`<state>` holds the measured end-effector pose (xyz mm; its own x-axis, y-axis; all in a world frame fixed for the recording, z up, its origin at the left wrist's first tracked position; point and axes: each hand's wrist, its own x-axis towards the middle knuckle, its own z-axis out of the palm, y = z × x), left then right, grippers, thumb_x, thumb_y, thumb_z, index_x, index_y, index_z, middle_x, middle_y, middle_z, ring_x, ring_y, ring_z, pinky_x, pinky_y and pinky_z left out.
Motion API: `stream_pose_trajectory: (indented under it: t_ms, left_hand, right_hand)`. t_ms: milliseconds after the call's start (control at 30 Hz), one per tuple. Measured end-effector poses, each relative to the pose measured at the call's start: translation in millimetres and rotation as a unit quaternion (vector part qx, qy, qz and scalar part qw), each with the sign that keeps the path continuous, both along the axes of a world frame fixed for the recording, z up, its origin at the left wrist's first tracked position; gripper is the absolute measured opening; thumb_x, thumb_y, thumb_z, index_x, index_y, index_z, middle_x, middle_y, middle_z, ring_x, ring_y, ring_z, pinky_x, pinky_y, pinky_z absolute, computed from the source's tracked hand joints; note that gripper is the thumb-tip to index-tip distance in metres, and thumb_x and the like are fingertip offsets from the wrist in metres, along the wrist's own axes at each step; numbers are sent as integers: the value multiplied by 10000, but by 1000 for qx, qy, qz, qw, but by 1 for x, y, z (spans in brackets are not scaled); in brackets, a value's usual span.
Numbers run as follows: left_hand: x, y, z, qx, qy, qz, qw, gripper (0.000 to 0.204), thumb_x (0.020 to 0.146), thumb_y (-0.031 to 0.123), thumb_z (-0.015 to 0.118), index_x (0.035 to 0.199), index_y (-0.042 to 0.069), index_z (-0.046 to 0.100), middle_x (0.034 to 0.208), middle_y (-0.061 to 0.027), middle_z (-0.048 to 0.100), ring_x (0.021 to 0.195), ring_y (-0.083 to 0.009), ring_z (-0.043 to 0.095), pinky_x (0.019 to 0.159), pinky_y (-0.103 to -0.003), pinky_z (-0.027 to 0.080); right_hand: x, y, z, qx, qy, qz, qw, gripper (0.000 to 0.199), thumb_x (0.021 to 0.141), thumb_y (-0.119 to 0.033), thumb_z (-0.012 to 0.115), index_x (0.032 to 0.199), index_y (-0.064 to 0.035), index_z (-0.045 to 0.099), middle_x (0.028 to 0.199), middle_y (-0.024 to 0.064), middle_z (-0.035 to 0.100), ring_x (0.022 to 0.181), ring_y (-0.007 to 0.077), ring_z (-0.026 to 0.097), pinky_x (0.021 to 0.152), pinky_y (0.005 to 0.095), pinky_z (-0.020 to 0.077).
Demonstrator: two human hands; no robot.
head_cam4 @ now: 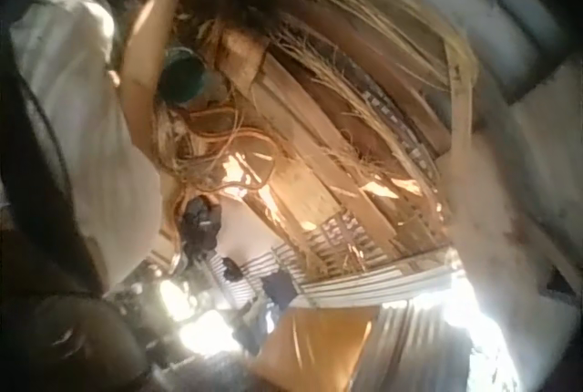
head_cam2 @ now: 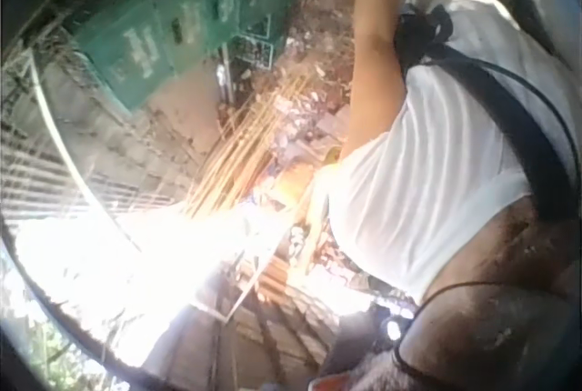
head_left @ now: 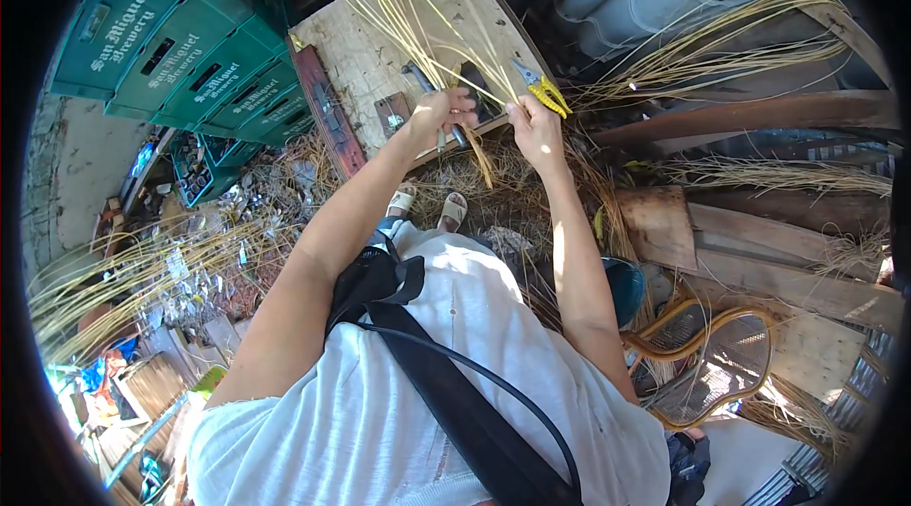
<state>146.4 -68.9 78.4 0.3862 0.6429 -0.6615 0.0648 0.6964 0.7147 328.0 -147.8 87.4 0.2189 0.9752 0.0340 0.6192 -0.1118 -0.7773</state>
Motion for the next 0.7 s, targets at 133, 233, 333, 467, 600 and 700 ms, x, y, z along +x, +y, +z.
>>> stream_pose_trajectory:
  t_ms: [133, 233, 333, 467, 600, 700]
  left_hand:
    - [-13, -22, 17, 31, -96, 4, 995, 257, 908, 105, 462, 1125, 22, 573, 1048, -79, 662, 862, -136, 672, 421, -160, 339]
    - [-34, -26, 3, 97, -3, 78, 992, 144, 907, 142, 553, 977, 34, 619, 943, -70, 686, 749, -129, 670, 399, -176, 333]
    - [-73, 8, 1, 205, 94, 164, 960, 141, 912, 138, 547, 968, 29, 617, 911, -79, 681, 643, -108, 630, 393, -186, 326]
    - [-153, 57, 8, 231, 14, 271, 934, 149, 945, 126, 510, 1008, 6, 572, 786, -46, 604, 549, -89, 538, 398, -188, 361]
    - [-192, 64, 36, 169, -34, 202, 964, 136, 919, 73, 505, 1017, 6, 571, 825, -58, 617, 549, -87, 536, 385, -182, 355]
    - [-161, 30, 67, 97, 29, 32, 994, 151, 895, 69, 532, 1023, 6, 582, 902, -92, 645, 633, -113, 624, 368, -179, 357]
  right_hand:
    - [-35, -1, -3, -75, 116, -25, 990, 171, 888, -189, 585, 893, -21, 619, 675, 172, 632, 580, 261, 624, 528, 366, 456]
    - [-54, -21, -11, -48, 163, 0, 985, 163, 905, -175, 568, 908, -20, 617, 673, 156, 623, 575, 215, 600, 542, 335, 464]
    - [-40, -62, -15, -131, 116, -23, 984, 160, 912, -185, 567, 937, -31, 604, 682, 141, 585, 585, 204, 556, 565, 319, 453]
    - [11, -115, -79, -124, 100, -45, 986, 184, 922, -219, 552, 955, -48, 608, 700, 143, 574, 625, 230, 558, 615, 335, 445]
    - [21, -119, -60, -260, -322, -33, 910, 231, 908, -249, 541, 1035, -82, 639, 966, 172, 655, 877, 330, 626, 826, 463, 461]
    - [-15, -73, -46, -15, -262, -86, 961, 332, 915, -288, 522, 1121, -43, 613, 1013, 167, 658, 956, 313, 622, 885, 485, 441]
